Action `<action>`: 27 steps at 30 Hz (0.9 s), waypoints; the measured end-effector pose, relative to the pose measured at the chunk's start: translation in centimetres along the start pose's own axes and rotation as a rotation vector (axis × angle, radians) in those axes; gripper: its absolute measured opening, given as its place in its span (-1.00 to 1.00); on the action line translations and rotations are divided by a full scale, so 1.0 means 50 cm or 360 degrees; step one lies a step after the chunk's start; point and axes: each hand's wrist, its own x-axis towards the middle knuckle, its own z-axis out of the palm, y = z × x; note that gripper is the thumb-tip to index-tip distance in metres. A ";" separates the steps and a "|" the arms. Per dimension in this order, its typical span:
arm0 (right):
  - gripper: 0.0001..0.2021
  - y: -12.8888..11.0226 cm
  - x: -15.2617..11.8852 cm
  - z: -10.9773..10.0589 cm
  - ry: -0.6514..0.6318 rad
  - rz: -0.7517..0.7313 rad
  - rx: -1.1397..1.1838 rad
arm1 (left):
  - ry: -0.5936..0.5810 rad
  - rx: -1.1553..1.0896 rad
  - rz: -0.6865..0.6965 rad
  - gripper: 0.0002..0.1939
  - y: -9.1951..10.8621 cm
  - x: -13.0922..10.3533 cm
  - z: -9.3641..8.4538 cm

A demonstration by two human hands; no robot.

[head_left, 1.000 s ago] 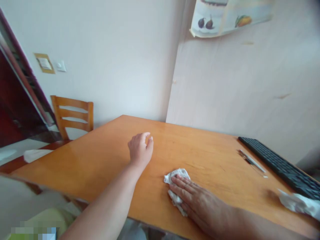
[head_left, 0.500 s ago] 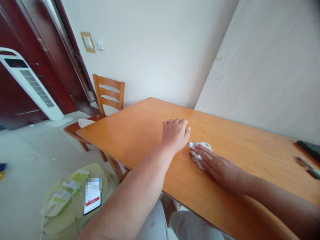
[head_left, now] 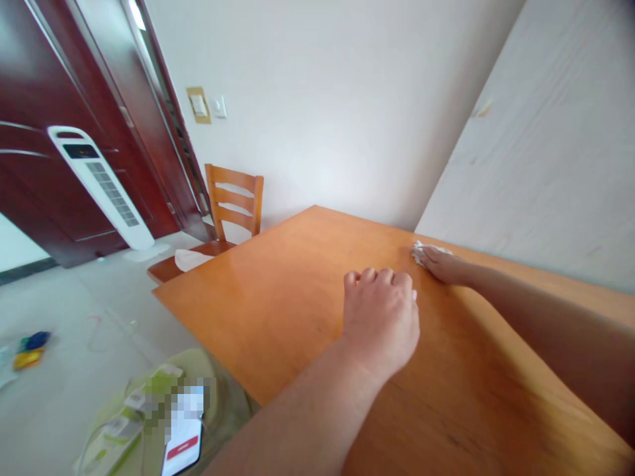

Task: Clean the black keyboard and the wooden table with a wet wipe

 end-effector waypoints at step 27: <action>-0.41 -0.496 -0.510 -0.100 -0.0609 -0.0451 0.0161 | 0.0661 -0.0579 -0.0454 -0.72 -0.084 0.031 0.019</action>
